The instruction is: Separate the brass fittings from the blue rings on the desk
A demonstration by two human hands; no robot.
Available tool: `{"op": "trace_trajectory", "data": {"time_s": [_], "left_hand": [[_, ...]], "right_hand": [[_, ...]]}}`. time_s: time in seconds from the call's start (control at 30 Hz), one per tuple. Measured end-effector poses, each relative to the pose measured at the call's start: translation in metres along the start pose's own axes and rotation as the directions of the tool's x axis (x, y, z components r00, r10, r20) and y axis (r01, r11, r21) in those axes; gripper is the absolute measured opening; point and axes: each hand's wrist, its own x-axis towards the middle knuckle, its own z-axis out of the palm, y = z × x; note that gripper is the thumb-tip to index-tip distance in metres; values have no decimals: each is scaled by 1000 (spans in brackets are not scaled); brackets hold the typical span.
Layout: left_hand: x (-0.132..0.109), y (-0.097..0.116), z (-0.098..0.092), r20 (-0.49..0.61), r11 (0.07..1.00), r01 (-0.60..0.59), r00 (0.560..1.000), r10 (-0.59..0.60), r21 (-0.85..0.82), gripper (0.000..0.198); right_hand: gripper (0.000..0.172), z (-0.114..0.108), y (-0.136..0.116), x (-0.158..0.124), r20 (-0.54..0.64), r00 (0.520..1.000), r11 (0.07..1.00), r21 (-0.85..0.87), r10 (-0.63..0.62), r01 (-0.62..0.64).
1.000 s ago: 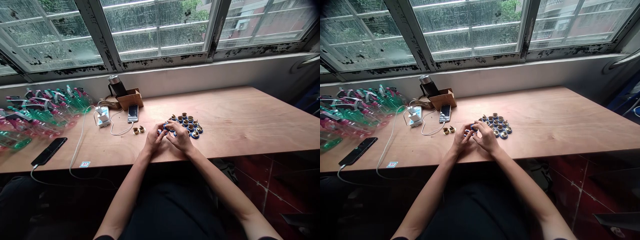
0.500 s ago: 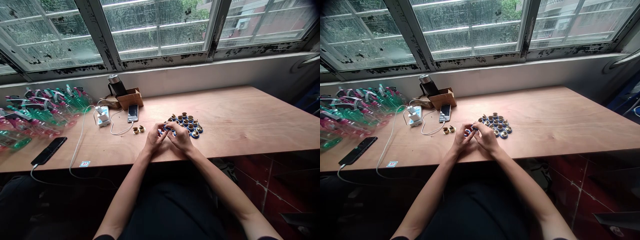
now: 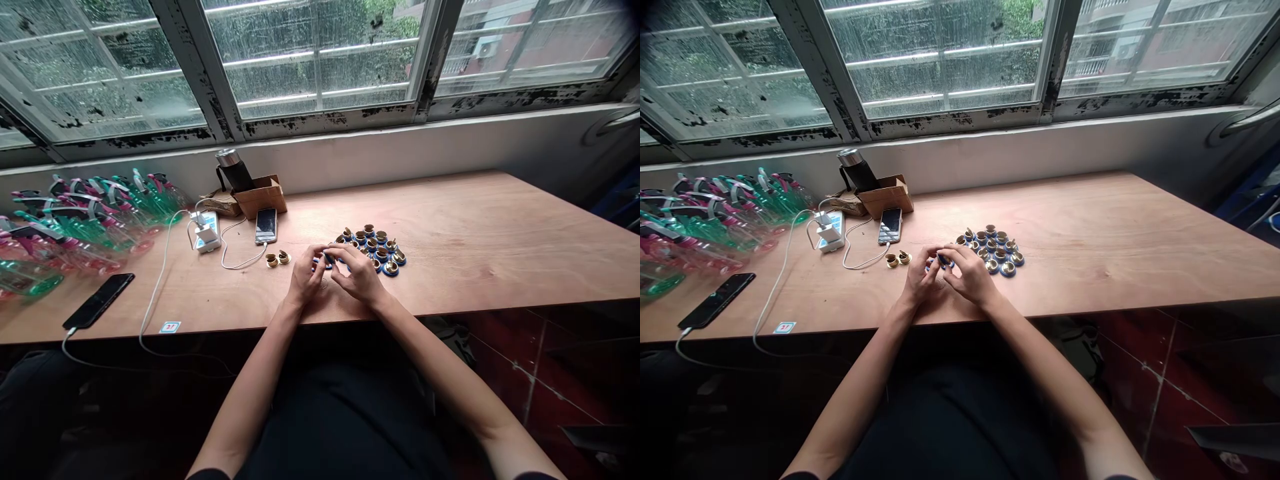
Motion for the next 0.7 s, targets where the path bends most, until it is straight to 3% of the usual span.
{"op": "trace_trajectory", "data": {"time_s": [0.2,0.37,0.57,0.7], "left_hand": [[-1,-1,0,8,999,23,1000,-22,-24,27],[-1,-3,1,-11,994,66,998,-67,-86,33],[-2,1,-1,115,980,81,991,-61,-180,37],[-3,1,-1,107,982,79,992,-61,-174,36]], "right_hand": [[35,-2,-1,1,32,999,1000,21,-23,22],[37,0,1,0,11,999,999,5,-43,43],[35,-1,-1,0,-62,998,999,-26,-29,28],[34,-1,-2,1,-59,997,998,-39,-50,48]]}}
